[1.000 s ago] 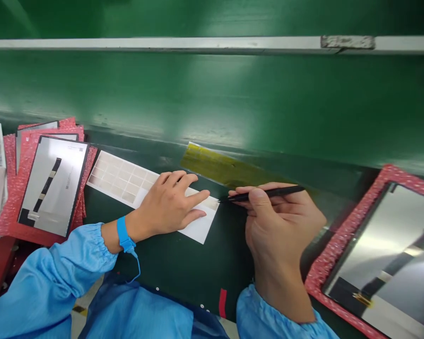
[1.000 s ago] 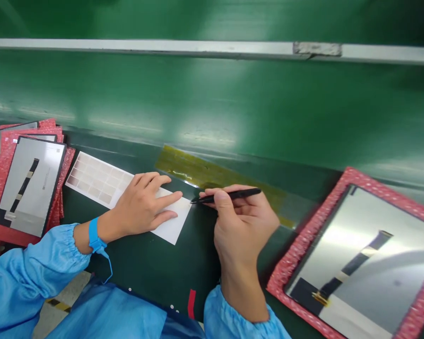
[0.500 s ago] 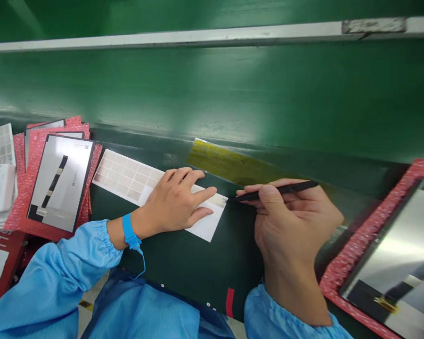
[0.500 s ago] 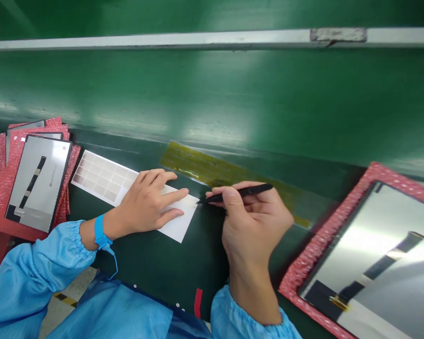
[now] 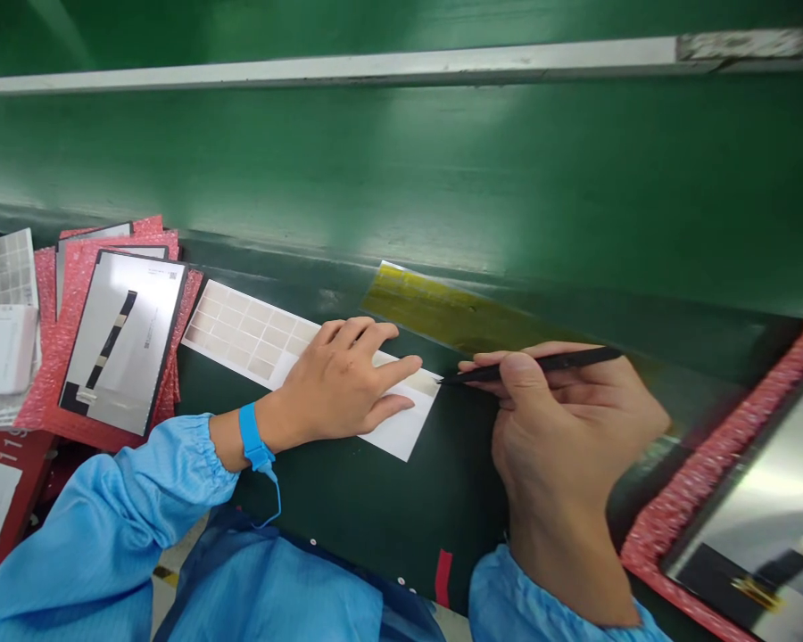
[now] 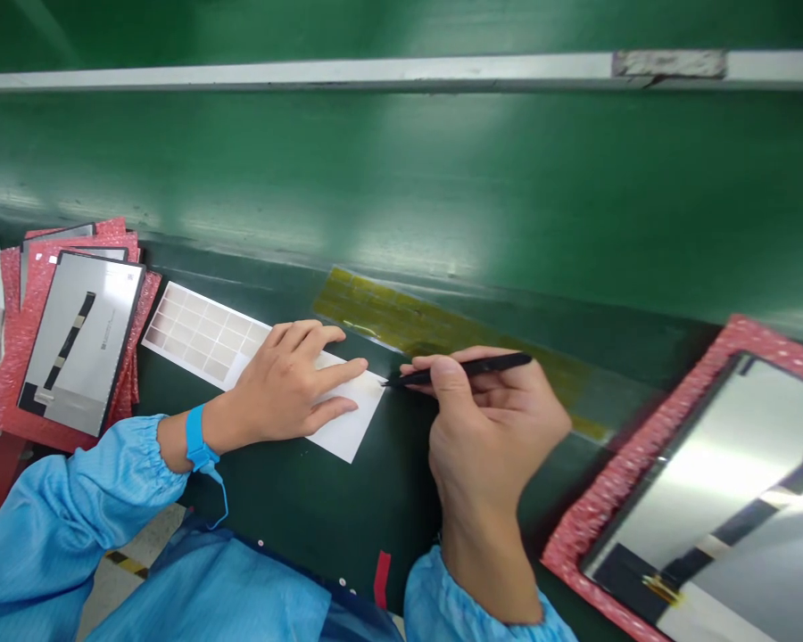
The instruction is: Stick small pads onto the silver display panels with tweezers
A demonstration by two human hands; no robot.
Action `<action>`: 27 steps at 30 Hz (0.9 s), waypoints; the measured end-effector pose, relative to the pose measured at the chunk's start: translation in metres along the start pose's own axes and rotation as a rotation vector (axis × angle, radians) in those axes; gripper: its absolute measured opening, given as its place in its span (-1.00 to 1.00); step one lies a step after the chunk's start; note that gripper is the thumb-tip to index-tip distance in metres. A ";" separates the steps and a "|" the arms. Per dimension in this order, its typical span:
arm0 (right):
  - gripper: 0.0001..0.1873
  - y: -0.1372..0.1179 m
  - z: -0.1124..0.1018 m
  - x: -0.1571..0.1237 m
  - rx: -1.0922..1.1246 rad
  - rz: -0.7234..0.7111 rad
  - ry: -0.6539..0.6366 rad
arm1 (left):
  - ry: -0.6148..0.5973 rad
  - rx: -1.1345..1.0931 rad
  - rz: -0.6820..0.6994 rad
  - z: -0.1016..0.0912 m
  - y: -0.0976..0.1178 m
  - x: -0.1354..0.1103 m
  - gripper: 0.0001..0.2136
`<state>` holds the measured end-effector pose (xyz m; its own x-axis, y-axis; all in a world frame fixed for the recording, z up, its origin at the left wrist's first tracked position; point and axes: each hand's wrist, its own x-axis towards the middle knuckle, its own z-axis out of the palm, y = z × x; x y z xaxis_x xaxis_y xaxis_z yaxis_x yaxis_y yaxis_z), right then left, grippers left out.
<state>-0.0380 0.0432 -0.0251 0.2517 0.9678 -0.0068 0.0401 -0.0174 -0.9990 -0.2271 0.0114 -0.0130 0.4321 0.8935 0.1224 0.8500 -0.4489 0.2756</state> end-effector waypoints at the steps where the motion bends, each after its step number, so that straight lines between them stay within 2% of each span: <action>1: -0.66 0.000 0.000 0.000 -0.004 -0.001 0.000 | 0.002 -0.002 0.000 0.000 0.000 0.000 -0.65; 8: -0.56 0.002 -0.001 0.000 0.073 0.036 -0.012 | 0.013 -0.025 -0.018 0.000 -0.002 0.000 -0.64; 14: -0.46 -0.006 0.001 0.000 0.247 0.096 -0.091 | 0.008 -0.058 0.001 -0.003 -0.006 0.001 -0.64; 17: -0.47 -0.018 -0.013 0.001 0.348 0.082 -0.099 | 0.021 -0.015 0.028 -0.003 -0.014 0.001 -0.63; 19: -0.50 -0.026 -0.040 0.002 0.374 0.056 -0.058 | 0.076 0.023 0.056 -0.004 -0.020 0.003 -0.63; 22: -0.51 -0.029 -0.110 0.000 0.339 -0.026 0.145 | 0.214 0.075 0.122 -0.017 -0.016 0.005 -0.72; 24: -0.51 -0.019 -0.163 0.000 0.311 -0.050 0.343 | 0.282 0.084 0.122 -0.029 0.004 0.007 -0.82; 26: -0.49 -0.001 -0.207 0.004 0.327 -0.012 0.460 | 0.286 0.049 0.089 -0.036 0.041 0.011 -0.88; 27: -0.50 0.009 -0.223 0.009 0.336 0.008 0.508 | 0.263 0.016 0.088 -0.035 0.064 0.016 -0.90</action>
<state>0.1802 -0.0046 -0.0243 0.6840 0.7256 -0.0750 -0.2496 0.1363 -0.9587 -0.1765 -0.0027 0.0401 0.4131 0.8232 0.3894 0.8181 -0.5233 0.2384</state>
